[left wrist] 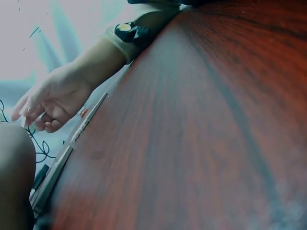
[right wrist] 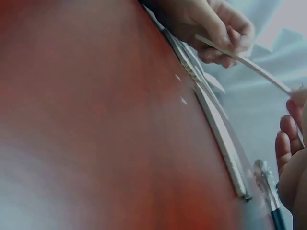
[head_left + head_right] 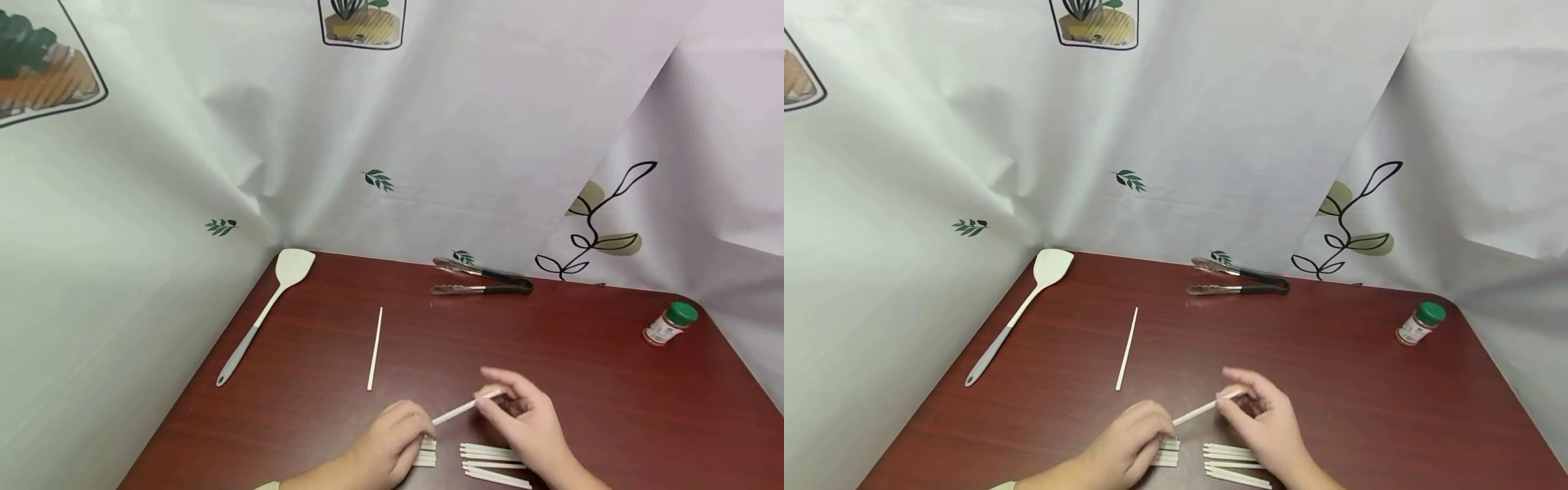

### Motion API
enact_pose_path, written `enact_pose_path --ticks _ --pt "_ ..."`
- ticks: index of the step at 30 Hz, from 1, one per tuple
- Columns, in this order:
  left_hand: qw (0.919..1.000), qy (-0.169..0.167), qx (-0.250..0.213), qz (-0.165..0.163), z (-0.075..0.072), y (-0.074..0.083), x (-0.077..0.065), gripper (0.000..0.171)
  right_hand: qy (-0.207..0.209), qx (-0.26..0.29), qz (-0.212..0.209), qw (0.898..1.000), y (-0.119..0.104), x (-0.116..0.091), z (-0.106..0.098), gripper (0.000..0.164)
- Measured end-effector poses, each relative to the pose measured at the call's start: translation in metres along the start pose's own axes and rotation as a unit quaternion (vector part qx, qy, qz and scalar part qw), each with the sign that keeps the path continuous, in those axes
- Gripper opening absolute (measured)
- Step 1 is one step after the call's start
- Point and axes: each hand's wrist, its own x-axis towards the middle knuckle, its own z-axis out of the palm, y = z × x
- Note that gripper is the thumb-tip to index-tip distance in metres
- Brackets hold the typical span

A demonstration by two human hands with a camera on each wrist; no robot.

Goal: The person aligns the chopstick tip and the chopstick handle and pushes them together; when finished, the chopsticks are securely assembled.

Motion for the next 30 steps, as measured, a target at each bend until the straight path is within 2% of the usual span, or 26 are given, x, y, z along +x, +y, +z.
enact_pose_path --ticks 2,6,8,11,16,23,27,30 --pt "0.9999 -0.007 0.007 0.004 0.000 -0.001 -0.001 0.019 0.027 0.028 0.065 0.997 -0.001 0.007 0.001 0.044" --pt "0.9996 -0.023 0.009 0.011 -0.001 -0.004 -0.001 0.030 0.049 0.044 0.134 0.989 0.000 0.027 0.002 0.040" --pt "0.9992 -0.038 0.000 0.014 -0.003 -0.006 -0.001 0.040 0.033 0.030 0.156 0.987 0.003 0.038 0.003 0.039" --pt "0.9976 -0.066 -0.003 0.021 -0.009 -0.013 -0.002 0.048 -0.014 0.011 0.183 0.983 0.009 0.057 0.007 0.038" --pt "0.9951 -0.091 0.037 0.011 -0.020 -0.027 -0.006 0.047 -0.086 -0.015 0.215 0.973 0.018 0.087 0.020 0.043" --pt "0.9872 -0.101 0.118 -0.037 -0.040 -0.057 -0.010 0.051 -0.156 -0.090 0.239 0.954 0.034 0.125 0.043 0.062" --pt "0.9834 -0.119 0.126 -0.053 -0.046 -0.068 -0.015 0.041 -0.178 -0.137 0.240 0.944 0.046 0.141 0.058 0.063" --pt "0.9815 -0.128 0.127 -0.065 -0.047 -0.071 -0.017 0.036 -0.204 -0.204 0.217 0.933 0.052 0.149 0.066 0.061"
